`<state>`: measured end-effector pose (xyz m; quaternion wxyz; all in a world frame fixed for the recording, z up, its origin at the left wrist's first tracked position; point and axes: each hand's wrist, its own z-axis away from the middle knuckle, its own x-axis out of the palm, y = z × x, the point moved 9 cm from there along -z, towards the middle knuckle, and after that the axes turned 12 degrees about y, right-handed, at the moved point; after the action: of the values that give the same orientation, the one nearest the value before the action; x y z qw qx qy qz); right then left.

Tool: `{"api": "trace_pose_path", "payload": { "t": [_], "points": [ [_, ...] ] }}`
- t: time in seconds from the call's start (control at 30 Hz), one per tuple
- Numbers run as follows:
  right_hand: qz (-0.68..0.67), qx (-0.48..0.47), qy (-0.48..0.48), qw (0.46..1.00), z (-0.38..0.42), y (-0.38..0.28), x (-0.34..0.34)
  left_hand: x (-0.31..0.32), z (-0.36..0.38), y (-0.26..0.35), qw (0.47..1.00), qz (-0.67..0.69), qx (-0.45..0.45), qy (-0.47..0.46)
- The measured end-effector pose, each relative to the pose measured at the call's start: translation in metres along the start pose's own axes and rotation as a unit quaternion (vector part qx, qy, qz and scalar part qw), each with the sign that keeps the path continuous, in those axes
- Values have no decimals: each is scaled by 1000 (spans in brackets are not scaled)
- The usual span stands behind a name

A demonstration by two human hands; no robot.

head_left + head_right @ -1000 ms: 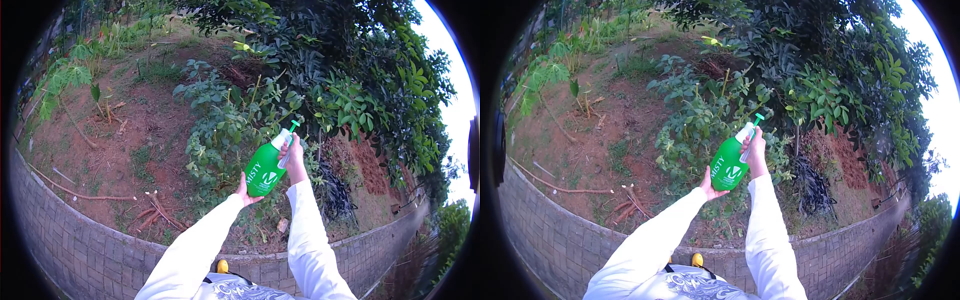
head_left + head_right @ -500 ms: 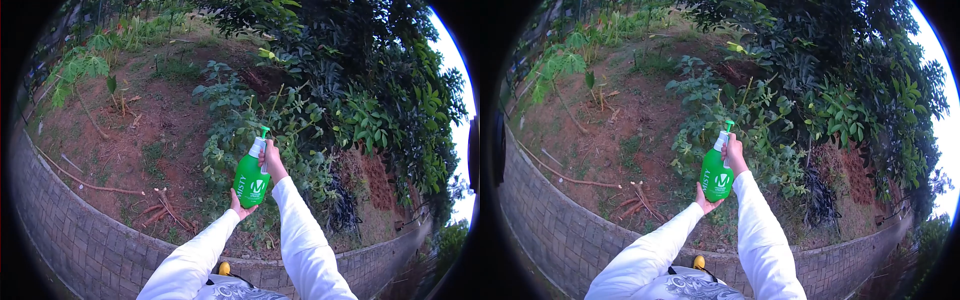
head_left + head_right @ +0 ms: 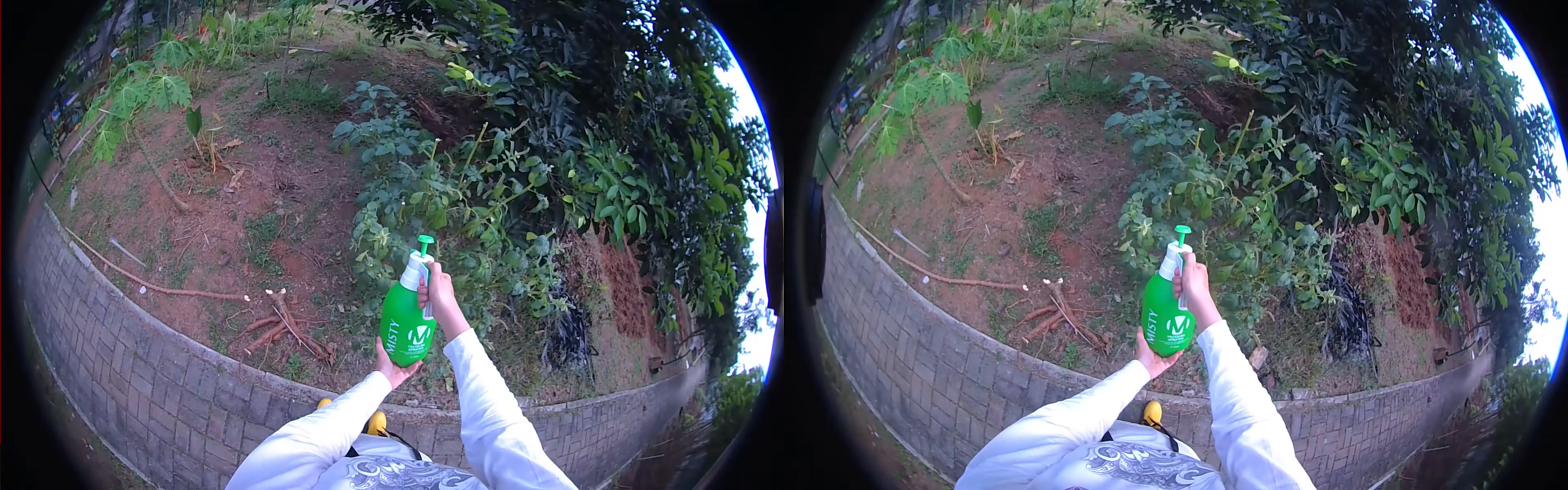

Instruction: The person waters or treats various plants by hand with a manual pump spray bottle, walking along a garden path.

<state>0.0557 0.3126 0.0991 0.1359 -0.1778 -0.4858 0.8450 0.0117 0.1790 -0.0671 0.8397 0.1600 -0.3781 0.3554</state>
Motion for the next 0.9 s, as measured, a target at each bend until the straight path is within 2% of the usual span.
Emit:
{"api": "trace_pose_path", "payload": {
  "t": [0.17,0.23,0.3,0.4,0.5,0.6,0.7,0.8,0.9],
  "points": [
    [-36,30,40,998,27,38,-36,-30,15,-33,998,-4,-55,13],
    [-106,57,93,988,26,51,-69,-39,17,-45,990,-102,-86,37],
    [-163,65,155,972,32,49,-102,-31,12,-47,984,-139,-106,20],
    [-224,34,191,955,23,40,-143,-10,-4,-48,956,-273,-109,20],
    [-261,19,210,942,15,32,-170,15,-19,-52,943,-316,-109,3],
    [-265,25,229,936,27,34,-183,19,-17,-65,935,-334,-116,-18],
    [-253,44,212,943,43,52,-182,-7,0,-88,941,-302,-154,-8],
    [-177,63,209,960,69,74,-159,-38,20,-102,959,-247,-141,-7],
    [-126,66,152,978,76,107,-125,-76,35,-110,975,-176,-134,22]
  ]
}}
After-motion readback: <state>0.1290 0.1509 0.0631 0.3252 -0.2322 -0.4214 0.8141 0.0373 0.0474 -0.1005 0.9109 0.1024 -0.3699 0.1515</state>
